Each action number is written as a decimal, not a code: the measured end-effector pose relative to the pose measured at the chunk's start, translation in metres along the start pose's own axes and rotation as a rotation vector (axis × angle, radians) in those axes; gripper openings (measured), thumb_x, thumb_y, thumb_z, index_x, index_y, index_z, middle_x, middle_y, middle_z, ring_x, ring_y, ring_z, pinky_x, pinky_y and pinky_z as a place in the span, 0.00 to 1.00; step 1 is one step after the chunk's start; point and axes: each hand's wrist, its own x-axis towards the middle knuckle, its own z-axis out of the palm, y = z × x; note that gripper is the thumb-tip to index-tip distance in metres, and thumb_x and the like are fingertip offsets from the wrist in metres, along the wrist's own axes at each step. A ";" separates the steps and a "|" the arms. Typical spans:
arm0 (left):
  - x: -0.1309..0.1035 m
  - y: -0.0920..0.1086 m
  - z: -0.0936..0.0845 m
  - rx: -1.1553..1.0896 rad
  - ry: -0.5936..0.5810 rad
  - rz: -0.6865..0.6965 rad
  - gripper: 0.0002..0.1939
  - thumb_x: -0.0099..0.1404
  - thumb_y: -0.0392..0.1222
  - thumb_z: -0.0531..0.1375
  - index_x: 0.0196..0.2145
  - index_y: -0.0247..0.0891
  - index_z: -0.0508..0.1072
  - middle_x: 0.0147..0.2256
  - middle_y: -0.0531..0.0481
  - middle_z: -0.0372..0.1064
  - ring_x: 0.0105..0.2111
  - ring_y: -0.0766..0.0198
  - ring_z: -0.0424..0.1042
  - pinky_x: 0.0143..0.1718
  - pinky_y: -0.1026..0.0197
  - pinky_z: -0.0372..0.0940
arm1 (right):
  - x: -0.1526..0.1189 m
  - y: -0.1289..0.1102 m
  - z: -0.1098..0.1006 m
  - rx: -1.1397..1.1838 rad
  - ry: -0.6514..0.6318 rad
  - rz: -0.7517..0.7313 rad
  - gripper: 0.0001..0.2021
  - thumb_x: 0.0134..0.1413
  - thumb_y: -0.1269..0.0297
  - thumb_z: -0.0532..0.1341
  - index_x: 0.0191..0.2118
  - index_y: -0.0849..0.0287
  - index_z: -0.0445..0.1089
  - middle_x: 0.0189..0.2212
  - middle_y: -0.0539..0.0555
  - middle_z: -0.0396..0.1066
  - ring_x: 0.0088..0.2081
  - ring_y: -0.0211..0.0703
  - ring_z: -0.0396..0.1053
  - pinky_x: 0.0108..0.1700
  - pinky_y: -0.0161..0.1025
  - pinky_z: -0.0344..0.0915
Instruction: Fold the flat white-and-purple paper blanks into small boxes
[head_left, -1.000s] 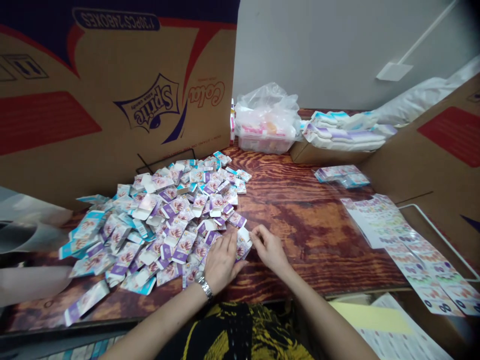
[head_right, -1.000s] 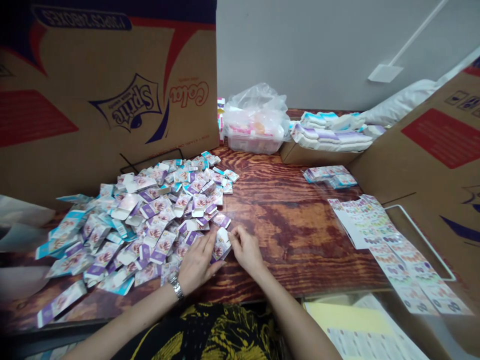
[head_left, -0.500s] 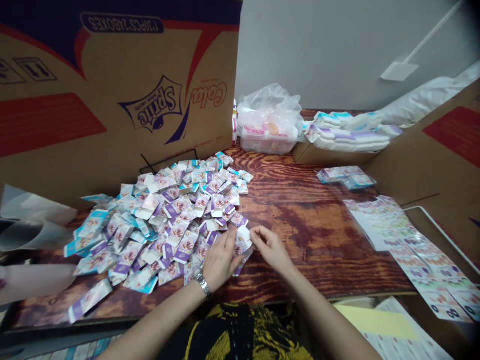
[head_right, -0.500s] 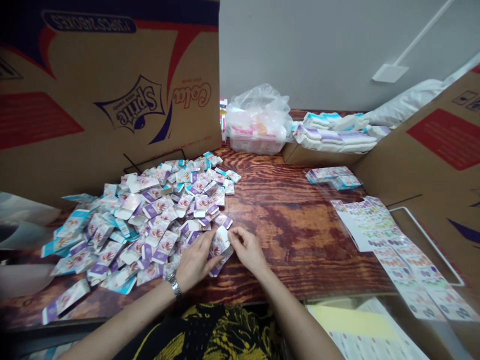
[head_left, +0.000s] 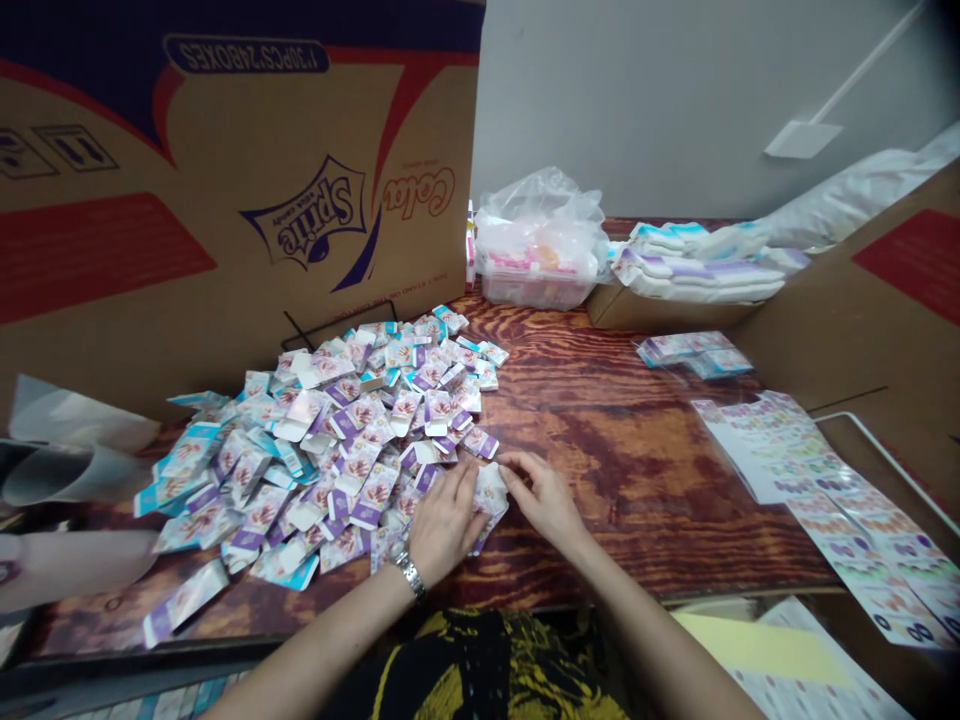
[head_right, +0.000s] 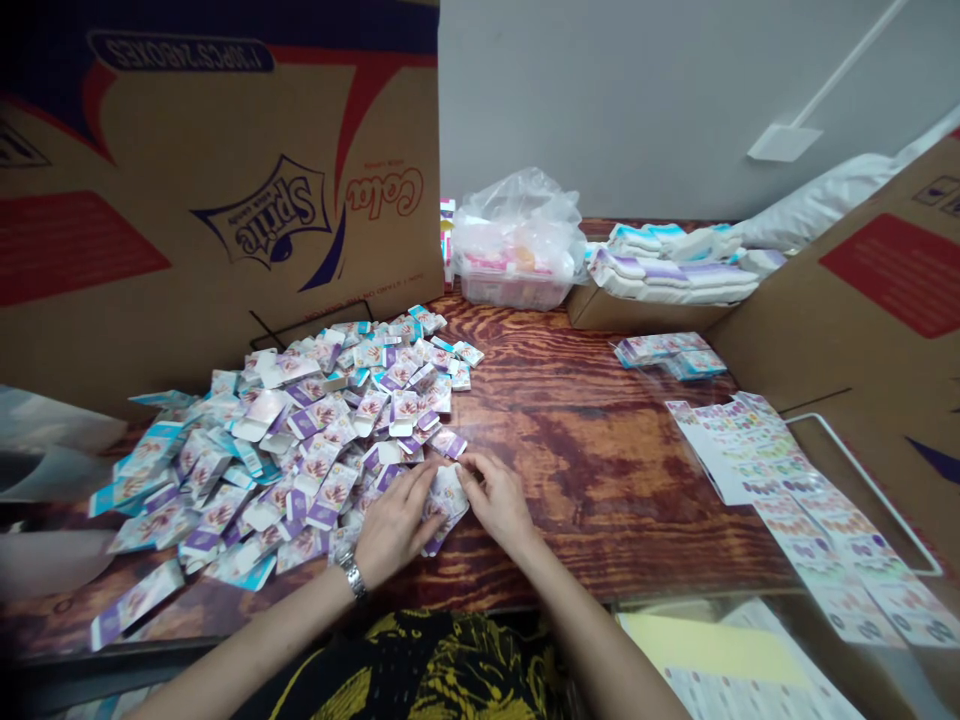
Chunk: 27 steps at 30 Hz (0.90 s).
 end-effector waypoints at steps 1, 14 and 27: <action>0.000 0.000 0.000 0.012 -0.011 -0.005 0.27 0.64 0.44 0.54 0.57 0.31 0.54 0.55 0.34 0.58 0.52 0.50 0.62 0.49 0.48 0.63 | 0.000 0.002 0.000 -0.030 -0.003 0.000 0.11 0.58 0.61 0.54 0.41 0.57 0.69 0.37 0.55 0.72 0.38 0.43 0.68 0.41 0.38 0.63; -0.004 -0.009 0.006 0.067 -0.050 -0.019 0.25 0.64 0.47 0.54 0.54 0.31 0.59 0.50 0.36 0.64 0.49 0.50 0.63 0.47 0.48 0.63 | -0.009 0.021 0.013 -0.122 -0.129 0.084 0.08 0.56 0.62 0.55 0.38 0.56 0.69 0.29 0.51 0.72 0.31 0.42 0.70 0.35 0.35 0.60; -0.006 -0.010 0.009 0.069 -0.010 -0.017 0.24 0.65 0.48 0.53 0.55 0.35 0.59 0.49 0.39 0.65 0.48 0.52 0.64 0.45 0.50 0.64 | -0.011 0.013 0.011 -0.190 -0.033 -0.049 0.17 0.57 0.62 0.55 0.52 0.53 0.64 0.42 0.56 0.67 0.40 0.44 0.68 0.43 0.38 0.65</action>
